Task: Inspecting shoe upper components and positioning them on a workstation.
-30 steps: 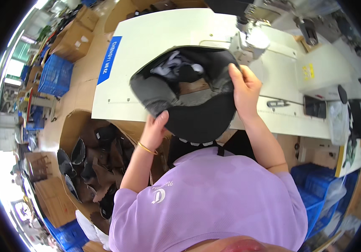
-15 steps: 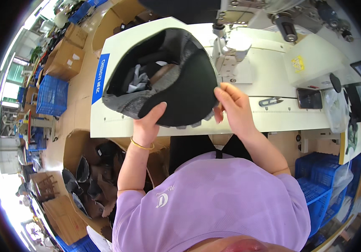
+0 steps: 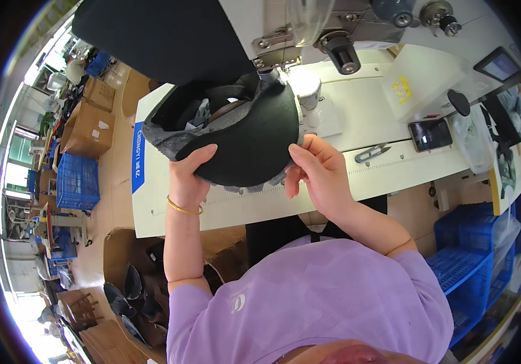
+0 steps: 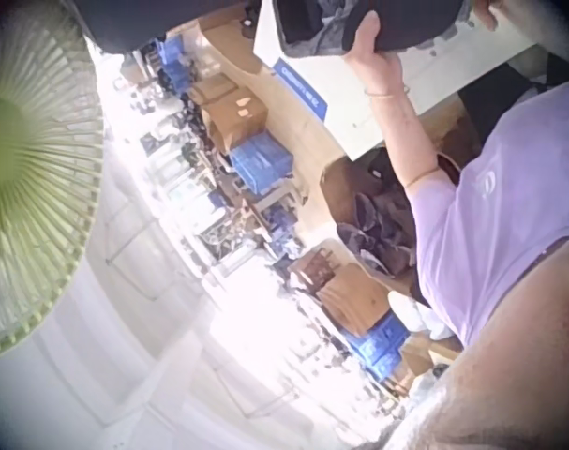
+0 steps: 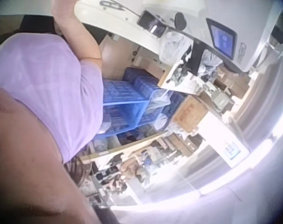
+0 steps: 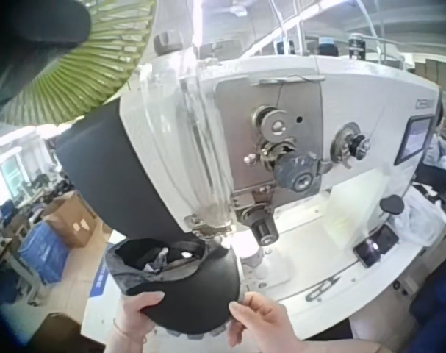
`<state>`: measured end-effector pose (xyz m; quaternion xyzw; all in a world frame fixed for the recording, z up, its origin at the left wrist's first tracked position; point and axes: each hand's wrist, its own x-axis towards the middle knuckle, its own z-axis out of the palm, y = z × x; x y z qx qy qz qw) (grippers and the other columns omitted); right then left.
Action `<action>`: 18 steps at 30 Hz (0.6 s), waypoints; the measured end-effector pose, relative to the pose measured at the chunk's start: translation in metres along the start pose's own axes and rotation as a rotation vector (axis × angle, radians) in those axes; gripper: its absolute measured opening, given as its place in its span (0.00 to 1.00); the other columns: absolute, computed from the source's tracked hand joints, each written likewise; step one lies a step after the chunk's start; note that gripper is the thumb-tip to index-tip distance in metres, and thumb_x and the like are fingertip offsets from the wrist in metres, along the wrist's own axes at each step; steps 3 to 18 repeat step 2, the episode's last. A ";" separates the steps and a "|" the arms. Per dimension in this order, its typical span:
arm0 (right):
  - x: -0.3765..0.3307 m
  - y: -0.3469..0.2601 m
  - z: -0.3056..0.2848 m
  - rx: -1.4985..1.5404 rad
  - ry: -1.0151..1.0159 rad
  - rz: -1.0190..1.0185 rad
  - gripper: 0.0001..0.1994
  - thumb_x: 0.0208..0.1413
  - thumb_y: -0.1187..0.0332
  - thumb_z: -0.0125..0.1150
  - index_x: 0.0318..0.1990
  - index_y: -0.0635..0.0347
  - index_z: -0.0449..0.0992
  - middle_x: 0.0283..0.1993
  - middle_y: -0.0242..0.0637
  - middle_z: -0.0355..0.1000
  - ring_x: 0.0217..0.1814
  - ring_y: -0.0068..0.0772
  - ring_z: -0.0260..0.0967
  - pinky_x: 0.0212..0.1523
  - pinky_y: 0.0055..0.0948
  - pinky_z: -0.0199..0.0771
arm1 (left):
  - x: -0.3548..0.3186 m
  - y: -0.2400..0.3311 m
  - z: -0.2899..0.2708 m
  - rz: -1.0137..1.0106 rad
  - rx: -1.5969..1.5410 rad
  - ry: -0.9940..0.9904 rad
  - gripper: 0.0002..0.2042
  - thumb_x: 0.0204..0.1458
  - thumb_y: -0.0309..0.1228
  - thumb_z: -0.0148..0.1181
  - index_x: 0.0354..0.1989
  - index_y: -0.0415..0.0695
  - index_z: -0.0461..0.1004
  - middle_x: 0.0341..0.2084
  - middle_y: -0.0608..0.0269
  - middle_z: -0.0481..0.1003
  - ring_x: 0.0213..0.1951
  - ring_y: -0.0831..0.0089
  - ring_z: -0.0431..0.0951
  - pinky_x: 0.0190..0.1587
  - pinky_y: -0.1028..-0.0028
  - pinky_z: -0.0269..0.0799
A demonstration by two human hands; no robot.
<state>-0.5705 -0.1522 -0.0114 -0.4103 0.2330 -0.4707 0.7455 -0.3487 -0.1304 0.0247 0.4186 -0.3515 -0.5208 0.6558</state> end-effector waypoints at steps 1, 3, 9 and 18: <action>0.000 0.000 -0.001 -0.003 -0.011 0.007 0.10 0.62 0.64 0.51 0.31 0.60 0.65 0.21 0.34 0.69 0.19 0.24 0.69 0.22 0.21 0.66 | 0.002 0.001 0.001 -0.003 0.003 -0.007 0.21 0.43 0.16 0.55 0.50 0.33 0.67 0.40 0.49 0.75 0.40 0.60 0.78 0.45 0.68 0.75; -0.001 0.000 -0.002 0.000 -0.005 0.003 0.10 0.62 0.64 0.51 0.31 0.60 0.65 0.21 0.34 0.69 0.19 0.24 0.69 0.22 0.21 0.66 | 0.005 0.002 0.001 -0.009 0.018 -0.021 0.20 0.44 0.16 0.55 0.49 0.34 0.68 0.41 0.50 0.75 0.41 0.60 0.78 0.46 0.68 0.75; -0.001 0.000 -0.002 0.000 -0.005 0.003 0.10 0.62 0.64 0.51 0.31 0.60 0.65 0.21 0.34 0.69 0.19 0.24 0.69 0.22 0.21 0.66 | 0.005 0.002 0.001 -0.009 0.018 -0.021 0.20 0.44 0.16 0.55 0.49 0.34 0.68 0.41 0.50 0.75 0.41 0.60 0.78 0.46 0.68 0.75; -0.001 0.000 -0.002 0.000 -0.005 0.003 0.10 0.62 0.64 0.51 0.31 0.60 0.65 0.21 0.34 0.69 0.19 0.24 0.69 0.22 0.21 0.66 | 0.005 0.002 0.001 -0.009 0.018 -0.021 0.20 0.44 0.16 0.55 0.49 0.34 0.68 0.41 0.50 0.75 0.41 0.60 0.78 0.46 0.68 0.75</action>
